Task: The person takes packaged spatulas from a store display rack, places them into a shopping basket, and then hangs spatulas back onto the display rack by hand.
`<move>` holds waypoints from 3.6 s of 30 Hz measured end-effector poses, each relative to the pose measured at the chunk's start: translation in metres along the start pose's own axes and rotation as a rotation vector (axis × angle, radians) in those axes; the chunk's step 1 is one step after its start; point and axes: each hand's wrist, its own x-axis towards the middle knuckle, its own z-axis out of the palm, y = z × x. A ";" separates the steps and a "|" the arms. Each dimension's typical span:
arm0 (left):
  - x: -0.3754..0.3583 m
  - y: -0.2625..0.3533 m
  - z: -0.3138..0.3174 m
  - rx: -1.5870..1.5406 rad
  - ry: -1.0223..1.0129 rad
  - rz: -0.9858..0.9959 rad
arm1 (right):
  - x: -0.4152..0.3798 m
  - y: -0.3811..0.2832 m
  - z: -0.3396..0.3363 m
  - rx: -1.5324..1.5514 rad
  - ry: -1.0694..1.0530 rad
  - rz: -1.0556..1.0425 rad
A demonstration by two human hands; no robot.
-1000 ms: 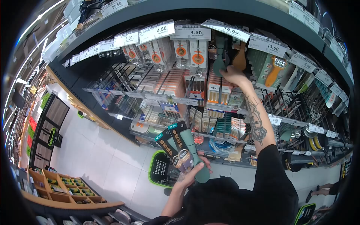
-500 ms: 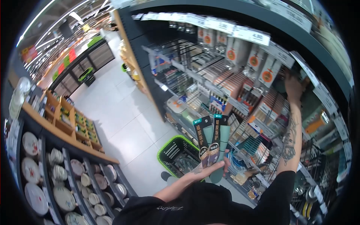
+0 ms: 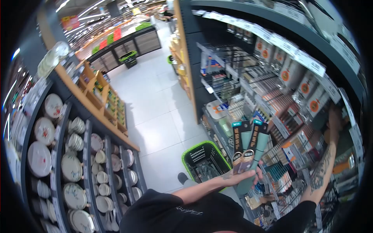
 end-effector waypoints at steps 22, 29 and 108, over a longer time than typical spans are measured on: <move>0.056 0.007 -0.008 -0.051 -0.004 -0.038 | -0.274 -0.223 -0.294 1.430 -0.747 0.591; 0.068 -0.004 0.012 0.114 0.012 -0.069 | -0.284 -0.210 -0.296 1.592 -0.652 1.001; 0.110 0.004 0.032 0.426 -0.322 -0.087 | -0.261 -0.185 -0.315 1.462 -0.693 0.792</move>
